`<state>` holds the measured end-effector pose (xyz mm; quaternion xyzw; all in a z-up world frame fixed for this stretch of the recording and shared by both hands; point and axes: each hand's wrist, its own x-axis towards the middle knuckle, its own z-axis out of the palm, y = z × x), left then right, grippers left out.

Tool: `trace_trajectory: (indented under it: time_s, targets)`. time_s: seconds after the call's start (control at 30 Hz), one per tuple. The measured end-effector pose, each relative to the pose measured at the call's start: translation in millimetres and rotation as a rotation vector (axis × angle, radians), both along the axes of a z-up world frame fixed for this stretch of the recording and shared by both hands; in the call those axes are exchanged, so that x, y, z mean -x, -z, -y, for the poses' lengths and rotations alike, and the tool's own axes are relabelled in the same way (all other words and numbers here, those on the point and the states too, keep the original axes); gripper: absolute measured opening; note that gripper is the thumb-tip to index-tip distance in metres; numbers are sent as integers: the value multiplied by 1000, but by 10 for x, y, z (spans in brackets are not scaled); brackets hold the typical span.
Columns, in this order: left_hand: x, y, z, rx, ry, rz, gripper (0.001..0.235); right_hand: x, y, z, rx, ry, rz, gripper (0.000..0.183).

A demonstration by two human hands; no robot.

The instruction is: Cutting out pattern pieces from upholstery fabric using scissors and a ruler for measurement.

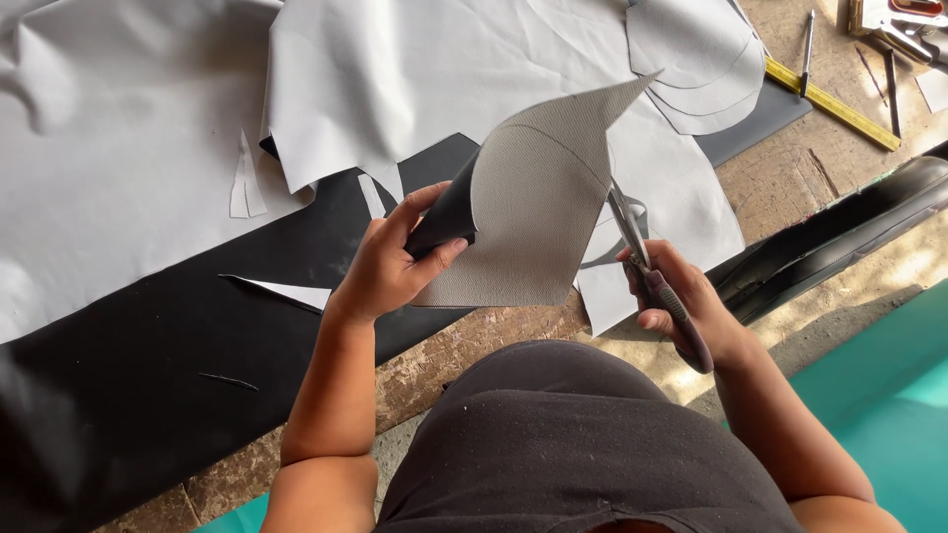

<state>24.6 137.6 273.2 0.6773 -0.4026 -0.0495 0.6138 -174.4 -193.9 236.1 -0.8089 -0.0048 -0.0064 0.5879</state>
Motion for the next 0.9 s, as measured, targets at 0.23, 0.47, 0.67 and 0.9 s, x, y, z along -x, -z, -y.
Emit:
trace_trajectory:
  time_s: [0.23,0.47,0.67,0.9]
  targets:
    - [74,-157,-5,-54,71,-24,56,-22,-98,4,15,-12,20,92]
    - [-91,66,-73,149,315,-271,71,-1,-74,-21,79,31,79,78]
    - [42,270,309,525,467,-692,72,8,3,-294,-14,112,117,72]
    - [260,473,1059,877,378,-1091,45,13,58,-514,-30,169,100,67]
